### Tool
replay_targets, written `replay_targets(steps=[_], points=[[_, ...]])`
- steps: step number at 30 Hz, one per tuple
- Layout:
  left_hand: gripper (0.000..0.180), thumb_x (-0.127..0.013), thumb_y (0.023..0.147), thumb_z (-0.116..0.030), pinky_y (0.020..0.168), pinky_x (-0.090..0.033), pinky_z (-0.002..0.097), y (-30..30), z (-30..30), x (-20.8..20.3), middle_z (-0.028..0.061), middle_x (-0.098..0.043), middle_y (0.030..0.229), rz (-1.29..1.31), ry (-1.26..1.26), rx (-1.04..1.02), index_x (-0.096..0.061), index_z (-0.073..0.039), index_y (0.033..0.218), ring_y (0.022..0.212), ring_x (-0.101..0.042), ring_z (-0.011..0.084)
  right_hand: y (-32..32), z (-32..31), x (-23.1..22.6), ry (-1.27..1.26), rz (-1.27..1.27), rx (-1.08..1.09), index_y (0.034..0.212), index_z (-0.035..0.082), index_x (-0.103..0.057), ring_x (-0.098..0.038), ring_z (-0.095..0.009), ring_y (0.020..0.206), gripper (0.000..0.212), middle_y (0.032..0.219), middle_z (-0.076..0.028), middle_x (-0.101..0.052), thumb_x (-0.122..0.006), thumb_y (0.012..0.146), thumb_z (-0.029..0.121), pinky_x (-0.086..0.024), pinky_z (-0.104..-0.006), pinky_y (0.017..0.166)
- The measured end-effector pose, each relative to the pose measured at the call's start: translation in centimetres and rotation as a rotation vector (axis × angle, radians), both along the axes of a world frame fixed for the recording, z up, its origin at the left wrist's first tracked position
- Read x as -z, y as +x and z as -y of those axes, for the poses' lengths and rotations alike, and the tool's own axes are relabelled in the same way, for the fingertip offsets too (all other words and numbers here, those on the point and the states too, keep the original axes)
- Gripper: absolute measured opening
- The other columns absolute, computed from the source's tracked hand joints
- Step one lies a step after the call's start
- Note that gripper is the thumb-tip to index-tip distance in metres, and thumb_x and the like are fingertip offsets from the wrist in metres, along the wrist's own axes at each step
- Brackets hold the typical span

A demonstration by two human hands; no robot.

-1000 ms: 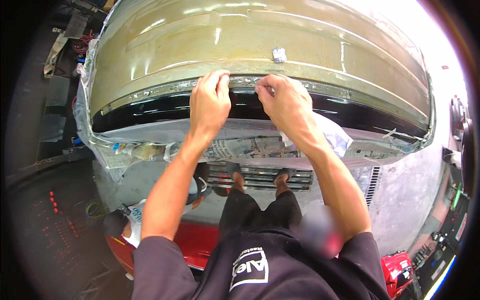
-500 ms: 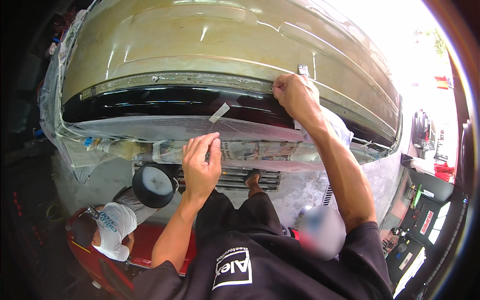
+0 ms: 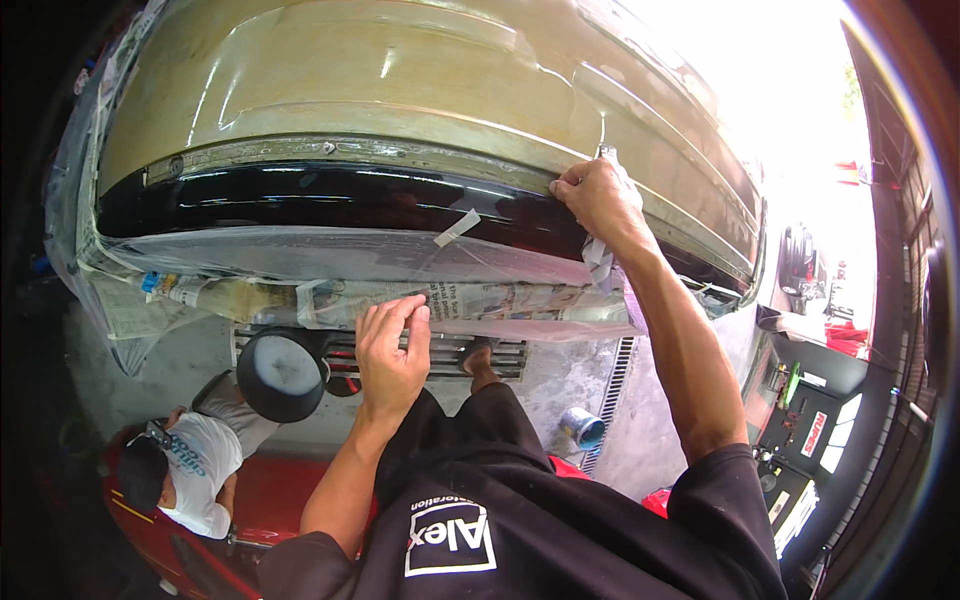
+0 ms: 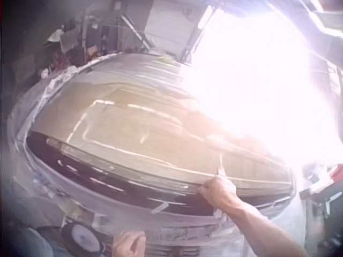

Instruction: The person tears small pieces of masking tape from a roll and applies them to the edge of a car hood. The hood is partially covered with protective plastic and newspaper. The person works methodically along the edge, placing tape pieces one at a time.

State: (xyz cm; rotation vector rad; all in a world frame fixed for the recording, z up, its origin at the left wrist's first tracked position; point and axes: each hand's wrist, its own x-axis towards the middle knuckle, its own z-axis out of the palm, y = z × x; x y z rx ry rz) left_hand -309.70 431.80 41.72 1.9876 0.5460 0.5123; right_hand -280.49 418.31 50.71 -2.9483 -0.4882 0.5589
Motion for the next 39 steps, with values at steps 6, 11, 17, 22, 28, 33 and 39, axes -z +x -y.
replay_targets(steps=[6, 11, 17, 22, 28, 33, 39], points=[[0.015, -0.072, 0.099, -0.012, 0.088, -0.051, 0.0377, -1.3, -0.6, 0.0, 0.0115, -0.076, 0.103, -0.015, -0.021, -0.021, -0.075, -0.001, 0.108, 0.093, -0.069, 0.0273, 0.6, 0.0, 0.7, -0.019, -0.01, 0.039, 0.1, 0.004, -0.083, -0.077, -0.032, 0.087, 0.029, 0.089, -0.02, -0.078, -0.078, 0.087, 0.03, -0.06, -0.0421, 0.085], [0.013, -0.072, 0.097, -0.009, 0.086, -0.048, 0.0389, -3.0, -1.3, 0.7, 0.0086, -0.076, 0.101, -0.018, -0.023, -0.074, -0.075, -0.002, 0.108, 0.088, -0.067, 0.0258, 0.8, 0.5, 1.4, 0.032, -0.013, 0.077, 0.096, -0.001, -0.081, -0.076, -0.029, 0.077, 0.028, 0.081, -0.021, -0.075, -0.079, 0.087, 0.024, -0.059, -0.0409, 0.079], [0.013, -0.072, 0.099, -0.011, 0.085, -0.05, 0.0393, -6.0, -2.2, 1.4, 0.0093, -0.075, 0.099, -0.083, -0.049, -0.151, -0.075, -0.002, 0.108, 0.088, -0.068, 0.0257, -0.3, -0.9, 1.5, -0.038, 0.106, 0.006, 0.093, 0.001, -0.081, -0.076, -0.035, 0.084, 0.024, 0.083, -0.023, -0.075, -0.078, 0.087, 0.024, -0.059, -0.0446, 0.085], [0.013, -0.071, 0.1, -0.011, 0.086, -0.05, 0.0387, -8.9, -1.9, 2.5, 0.0094, -0.075, 0.099, -0.09, -0.105, -0.209, -0.075, -0.002, 0.108, 0.087, -0.069, 0.0248, -0.7, -0.8, 3.2, -0.14, 0.203, 0.018, 0.094, 0.002, -0.08, -0.075, -0.04, 0.088, 0.021, 0.089, -0.022, -0.076, -0.075, 0.088, 0.021, -0.058, -0.0471, 0.087], [0.012, -0.071, 0.099, -0.01, 0.086, -0.051, 0.0377, -9.4, -0.5, 3.0, 0.0099, -0.075, 0.099, -0.085, -0.169, -0.212, -0.075, -0.002, 0.108, 0.088, -0.069, 0.0254, -1.0, -1.2, 2.6, -0.093, 0.166, 0.041, 0.092, 0.001, -0.079, -0.076, -0.041, 0.088, 0.021, 0.087, -0.025, -0.076, -0.071, 0.09, 0.02, -0.059, -0.0481, 0.085], [0.012, -0.071, 0.099, -0.01, 0.085, -0.051, 0.0369, -8.3, 0.5, 2.8, 0.01, -0.076, 0.099, -0.067, -0.192, -0.176, -0.075, -0.002, 0.107, 0.087, -0.069, 0.0252, -1.4, -0.3, 2.5, 0.033, 0.132, 0.02, 0.094, 0.001, -0.08, -0.075, -0.042, 0.083, 0.02, 0.083, -0.025, -0.075, -0.07, 0.091, 0.019, -0.06, -0.0473, 0.082], [0.013, -0.072, 0.099, -0.012, 0.085, -0.051, 0.0373, -7.5, 0.5, 2.5, 0.0096, -0.075, 0.099, -0.079, -0.162, -0.14, -0.075, -0.002, 0.107, 0.086, -0.069, 0.0252, -0.2, -0.3, 0.5, 0.082, -0.097, 0.153, 0.094, 0.001, -0.081, -0.07, -0.019, 0.07, 0.024, 0.074, -0.011, -0.073, -0.077, 0.088, 0.025, -0.057, -0.0373, 0.071]])
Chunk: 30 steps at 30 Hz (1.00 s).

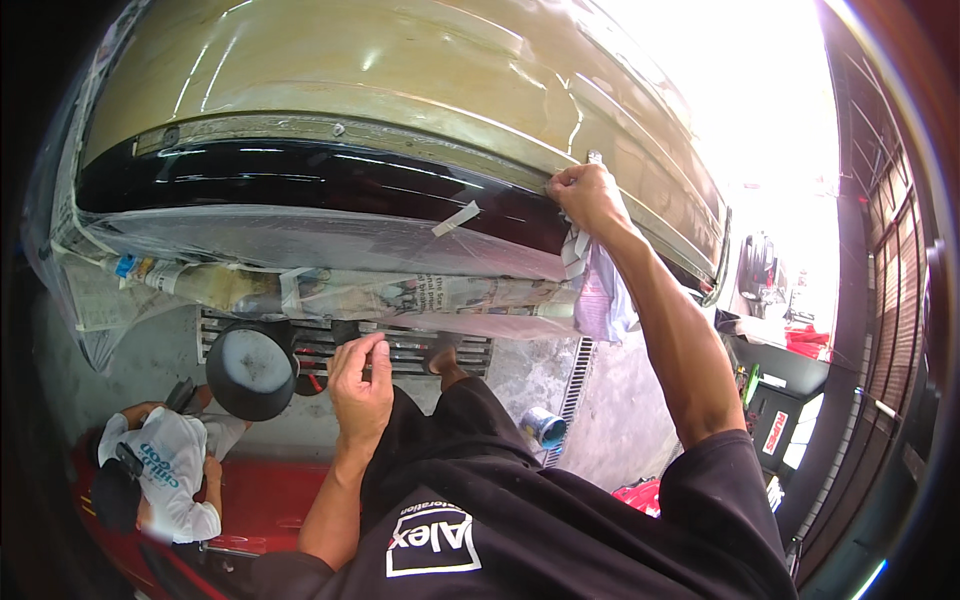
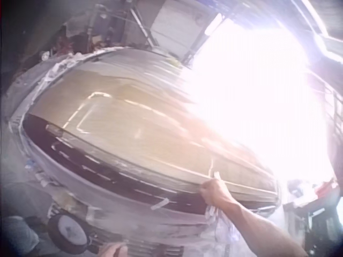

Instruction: The person tears small pieces of masking tape from a roll and applies them to the edge of a car hood. The hood is partially covered with protective plastic and newspaper. The person works methodically along the edge, placing tape pieces one at a time.

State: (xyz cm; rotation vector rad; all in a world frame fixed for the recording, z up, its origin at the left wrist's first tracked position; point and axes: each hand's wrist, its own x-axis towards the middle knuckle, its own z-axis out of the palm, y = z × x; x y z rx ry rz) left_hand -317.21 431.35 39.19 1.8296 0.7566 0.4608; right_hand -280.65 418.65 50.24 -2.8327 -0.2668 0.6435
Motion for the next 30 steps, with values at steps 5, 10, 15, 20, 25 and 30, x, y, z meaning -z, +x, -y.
replay_targets(steps=[5, 10, 15, 20, 25, 30], points=[[0.013, -0.071, 0.1, -0.012, 0.084, -0.05, 0.0388, 0.1, -0.4, 0.4, 0.0098, -0.074, 0.097, 0.01, 0.042, 0.003, -0.075, -0.002, 0.108, 0.085, -0.068, 0.0266, 1.9, 0.8, 0.4, 0.011, -0.045, 0.034, 0.088, 0.001, -0.08, -0.068, -0.018, 0.068, 0.026, 0.074, -0.009, -0.073, -0.085, 0.084, 0.026, -0.056, -0.0353, 0.071], [0.013, -0.07, 0.1, -0.011, 0.084, -0.05, 0.0396, -0.2, -0.7, 0.3, 0.0105, -0.074, 0.097, -0.029, 0.001, 0.026, -0.075, -0.002, 0.108, 0.086, -0.069, 0.0277, 1.7, 0.2, -0.4, -0.041, -0.015, -0.014, 0.085, -0.003, -0.078, -0.071, -0.021, 0.064, 0.025, 0.071, -0.014, -0.073, -0.086, 0.083, 0.02, -0.058, -0.0371, 0.067], [0.012, -0.071, 0.099, -0.01, 0.083, -0.05, 0.0402, -0.8, -0.2, 0.6, 0.0106, -0.074, 0.095, -0.048, -0.07, 0.026, -0.075, -0.002, 0.106, 0.086, -0.069, 0.0281, 2.0, 0.0, 0.2, -0.063, 0.014, -0.051, 0.079, -0.003, -0.077, -0.072, -0.024, 0.063, 0.024, 0.067, -0.015, -0.072, -0.086, 0.082, 0.018, -0.059, -0.0373, 0.066], [0.012, -0.073, 0.098, -0.009, 0.084, -0.052, 0.0368, 3.4, 0.8, -1.1, 0.0121, -0.076, 0.1, 0.053, -0.063, 0.165, -0.076, -0.001, 0.107, 0.087, -0.07, 0.0256, 2.1, -0.9, 0.5, -0.086, -0.008, 0.03, 0.076, -0.002, -0.078, -0.072, -0.025, 0.062, 0.027, 0.065, -0.015, -0.071, -0.088, 0.081, 0.023, -0.059, -0.0383, 0.067], [0.015, -0.073, 0.097, -0.011, 0.088, -0.05, 0.0374, 6.3, 0.6, -4.2, 0.0103, -0.076, 0.103, 0.201, 0.016, 0.181, -0.076, -0.003, 0.11, 0.089, -0.07, 0.0245, 1.3, 1.7, 0.3, 0.007, 0.07, -0.076, 0.09, -0.002, -0.08, -0.068, -0.019, 0.068, 0.032, 0.072, -0.013, -0.072, -0.086, 0.086, 0.029, -0.056, -0.0398, 0.07], [0.013, -0.071, 0.097, -0.01, 0.087, -0.05, 0.0381, 1.2, -0.4, -1.5, 0.0107, -0.076, 0.102, 0.018, -0.034, 0.153, -0.075, -0.002, 0.107, 0.092, -0.071, 0.0273, 0.6, 0.9, 0.1, 0.058, -0.034, 0.058, 0.093, -0.001, -0.081, -0.065, -0.016, 0.066, 0.03, 0.071, -0.009, -0.07, -0.083, 0.087, 0.028, -0.053, -0.0365, 0.065]])
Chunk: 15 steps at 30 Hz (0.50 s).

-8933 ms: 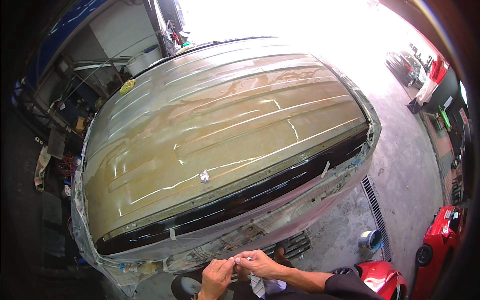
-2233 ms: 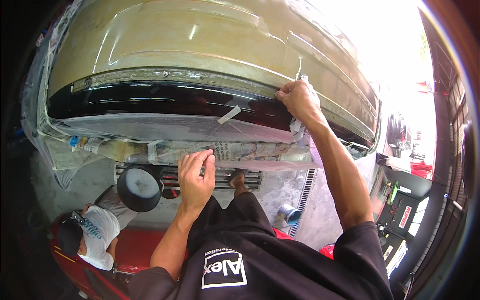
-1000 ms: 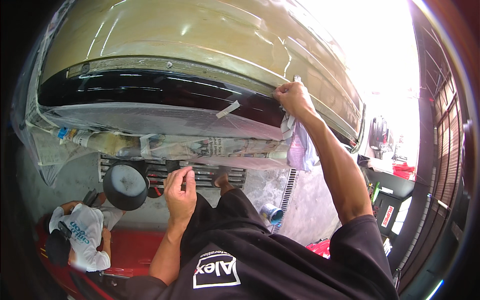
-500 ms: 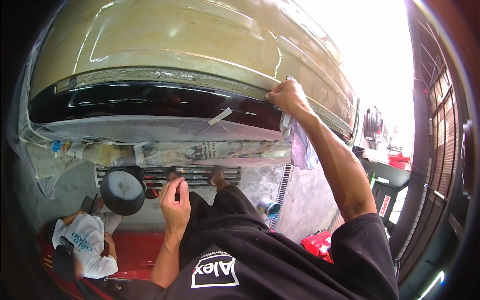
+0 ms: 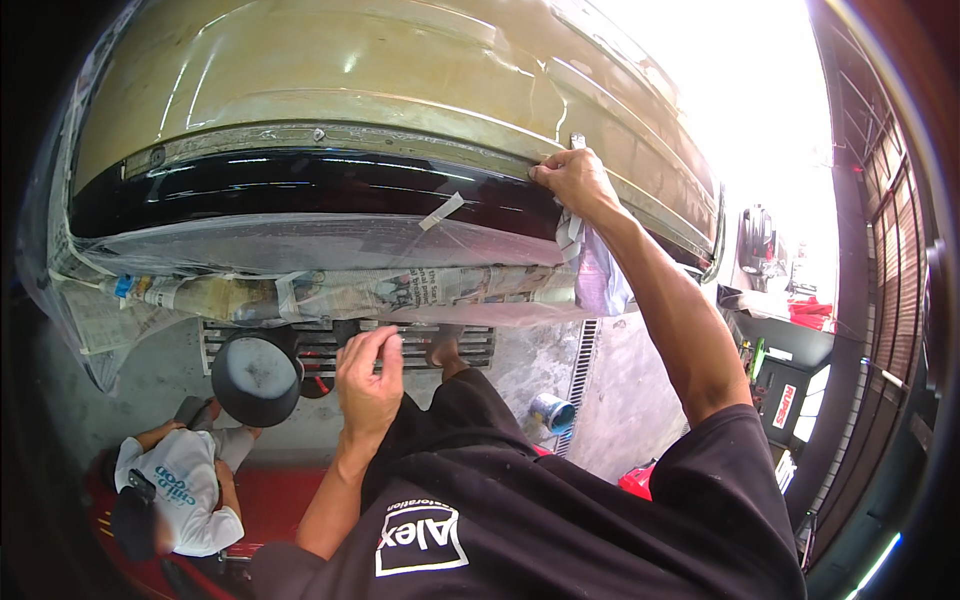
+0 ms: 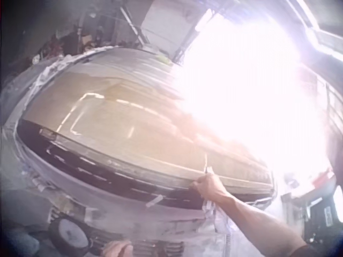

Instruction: The person tears small pieces of masking tape from a roll and applies them to the edge of a car hood. The hood is partially covered with protective plastic and newspaper. The person works methodically along the edge, placing tape pieces one at a time.

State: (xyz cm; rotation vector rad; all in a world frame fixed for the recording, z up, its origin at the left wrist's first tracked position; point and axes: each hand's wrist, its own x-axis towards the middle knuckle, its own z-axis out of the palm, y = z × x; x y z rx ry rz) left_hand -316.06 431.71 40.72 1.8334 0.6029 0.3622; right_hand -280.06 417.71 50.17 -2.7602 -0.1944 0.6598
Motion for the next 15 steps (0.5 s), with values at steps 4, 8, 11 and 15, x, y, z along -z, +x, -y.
replay_targets(steps=[4, 8, 11, 15], points=[[0.012, -0.071, 0.099, -0.012, 0.084, -0.05, 0.0393, -2.6, -0.4, 1.6, 0.0107, -0.075, 0.097, -0.055, 0.037, -0.011, -0.075, -0.002, 0.105, 0.088, -0.07, 0.0284, 1.3, 0.6, 1.4, 0.117, -0.046, 0.118, 0.078, -0.002, -0.075, -0.057, -0.011, 0.059, 0.026, 0.068, -0.003, -0.066, -0.083, 0.081, 0.022, -0.048, -0.0335, 0.057], [0.014, -0.071, 0.099, -0.013, 0.083, -0.05, 0.0401, -2.5, 0.2, 1.3, 0.0109, -0.074, 0.095, -0.075, 0.039, -0.011, -0.075, -0.002, 0.106, 0.085, -0.069, 0.0285, 2.6, 0.0, 2.9, 0.148, -0.102, 0.317, 0.073, 0.0, -0.068, -0.054, -0.011, 0.058, 0.029, 0.07, -0.002, -0.065, -0.086, 0.074, 0.022, -0.047, -0.0329, 0.054], [0.014, -0.071, 0.099, -0.013, 0.084, -0.05, 0.0399, -1.5, 1.0, 0.8, 0.0109, -0.075, 0.096, -0.066, -0.021, -0.004, -0.075, -0.002, 0.107, 0.086, -0.069, 0.0277, 2.6, -0.2, 3.9, 0.131, -0.066, 0.323, 0.078, -0.001, -0.068, -0.054, -0.01, 0.059, 0.028, 0.071, -0.003, -0.064, -0.086, 0.076, 0.021, -0.047, -0.0332, 0.054], [0.013, -0.071, 0.098, -0.011, 0.085, -0.05, 0.0388, 1.3, 1.7, 0.0, 0.0103, -0.076, 0.099, 0.055, 0.01, 0.025, -0.075, -0.003, 0.107, 0.087, -0.069, 0.0267, 0.8, -2.5, 2.9, -0.1, 0.194, 0.228, 0.087, -0.003, -0.068, -0.056, -0.011, 0.06, 0.031, 0.073, -0.006, -0.066, -0.086, 0.079, 0.021, -0.048, -0.0347, 0.055]])
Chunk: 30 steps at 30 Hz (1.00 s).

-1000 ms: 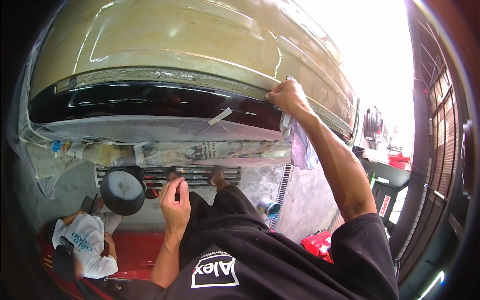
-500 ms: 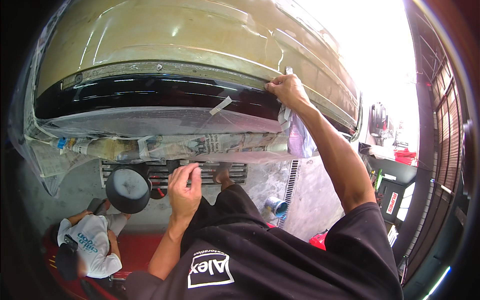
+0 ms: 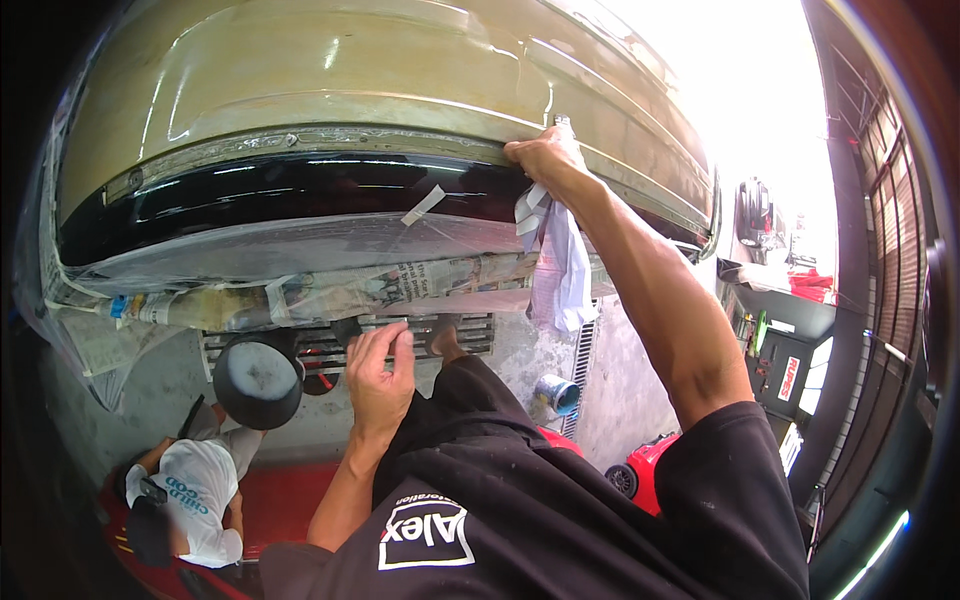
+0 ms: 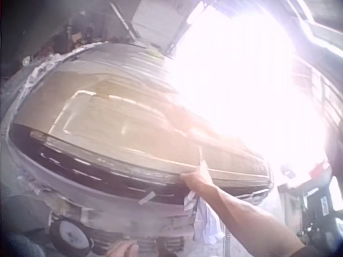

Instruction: The person tears small pieces of masking tape from a roll and applies them to the edge of a car hood. The hood is partially covered with protective plastic and newspaper. The person works methodically along the edge, placing tape pieces one at a time.

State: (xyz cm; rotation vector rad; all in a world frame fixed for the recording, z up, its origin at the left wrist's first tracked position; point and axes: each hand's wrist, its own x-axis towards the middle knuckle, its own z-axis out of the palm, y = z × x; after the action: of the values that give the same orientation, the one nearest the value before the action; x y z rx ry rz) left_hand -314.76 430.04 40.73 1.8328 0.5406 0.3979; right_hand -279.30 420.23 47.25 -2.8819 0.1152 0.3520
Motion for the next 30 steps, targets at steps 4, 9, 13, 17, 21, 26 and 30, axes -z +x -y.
replay_targets(steps=[4, 9, 13, 17, 21, 26, 30], points=[[0.014, -0.072, 0.097, -0.012, 0.084, -0.049, 0.0386, 2.2, 0.7, -1.7, 0.0098, -0.076, 0.101, 0.027, -0.021, 0.058, -0.076, -0.004, 0.108, 0.089, -0.07, 0.0273, 3.1, 4.5, 1.7, -0.055, -0.186, -0.353, 0.07, 0.001, -0.069, -0.062, -0.014, 0.062, 0.026, 0.066, -0.005, -0.067, -0.086, 0.079, 0.019, -0.049, -0.0335, 0.058], [0.016, -0.071, 0.101, -0.014, 0.086, -0.05, 0.0377, 1.6, 1.1, -1.4, 0.0108, -0.075, 0.101, 0.003, 0.008, 0.103, -0.075, -0.002, 0.11, 0.088, -0.069, 0.0251, 3.8, 3.8, 1.9, 0.066, -0.248, -0.132, 0.066, 0.003, -0.074, -0.064, -0.013, 0.063, 0.022, 0.065, -0.004, -0.069, -0.086, 0.078, 0.017, -0.05, -0.0334, 0.059], [0.016, -0.071, 0.1, -0.014, 0.085, -0.05, 0.0375, 0.4, 1.0, -0.5, 0.0108, -0.075, 0.1, -0.025, 0.04, 0.071, -0.075, -0.001, 0.109, 0.085, -0.068, 0.0255, 2.1, 0.9, -1.9, 0.089, -0.356, -0.036, 0.095, -0.003, -0.074, -0.072, -0.018, 0.075, 0.033, 0.081, -0.011, -0.076, -0.091, 0.078, 0.019, -0.058, -0.0342, 0.07], [0.013, -0.072, 0.096, -0.009, 0.084, -0.049, 0.0401, -0.2, 1.2, -0.4, 0.0093, -0.075, 0.097, -0.063, 0.008, 0.051, -0.075, -0.003, 0.107, 0.086, -0.069, 0.0274, 2.5, 2.3, -2.3, 0.017, -0.358, -0.094, 0.096, -0.004, -0.076, -0.073, -0.02, 0.073, 0.037, 0.082, -0.013, -0.077, -0.093, 0.076, 0.022, -0.06, -0.0342, 0.073], [0.013, -0.072, 0.097, -0.01, 0.08, -0.049, 0.0408, 3.8, 0.5, -0.6, 0.0093, -0.075, 0.097, 0.021, 0.115, 0.059, -0.074, -0.003, 0.108, 0.083, -0.068, 0.0262, 3.1, 3.3, -0.1, -0.056, -0.298, -0.15, 0.1, -0.003, -0.079, -0.076, -0.025, 0.081, 0.042, 0.089, -0.017, -0.079, -0.094, 0.076, 0.028, -0.061, -0.0373, 0.08], [0.014, -0.074, 0.096, -0.017, 0.082, -0.05, 0.0402, 17.5, -2.8, -5.3, 0.0093, -0.074, 0.098, 0.23, 0.485, 0.203, -0.074, -0.006, 0.106, 0.088, -0.068, 0.0286, 1.4, 2.5, -2.6, -0.091, -0.222, -0.203, 0.109, -0.001, -0.079, -0.075, -0.034, 0.11, 0.046, 0.115, -0.023, -0.077, -0.091, 0.079, 0.031, -0.06, -0.0421, 0.094], [0.013, -0.074, 0.096, -0.02, 0.084, -0.052, 0.0417, 25.3, -4.3, -6.5, 0.007, -0.075, 0.097, 0.342, 0.908, 0.48, -0.076, -0.008, 0.101, 0.094, -0.069, 0.0271, 0.2, 6.4, -4.0, 0.215, -0.102, -0.18, 0.105, 0.001, -0.082, -0.074, -0.024, 0.081, 0.033, 0.085, -0.018, -0.078, -0.082, 0.087, 0.029, -0.058, -0.0397, 0.079]])
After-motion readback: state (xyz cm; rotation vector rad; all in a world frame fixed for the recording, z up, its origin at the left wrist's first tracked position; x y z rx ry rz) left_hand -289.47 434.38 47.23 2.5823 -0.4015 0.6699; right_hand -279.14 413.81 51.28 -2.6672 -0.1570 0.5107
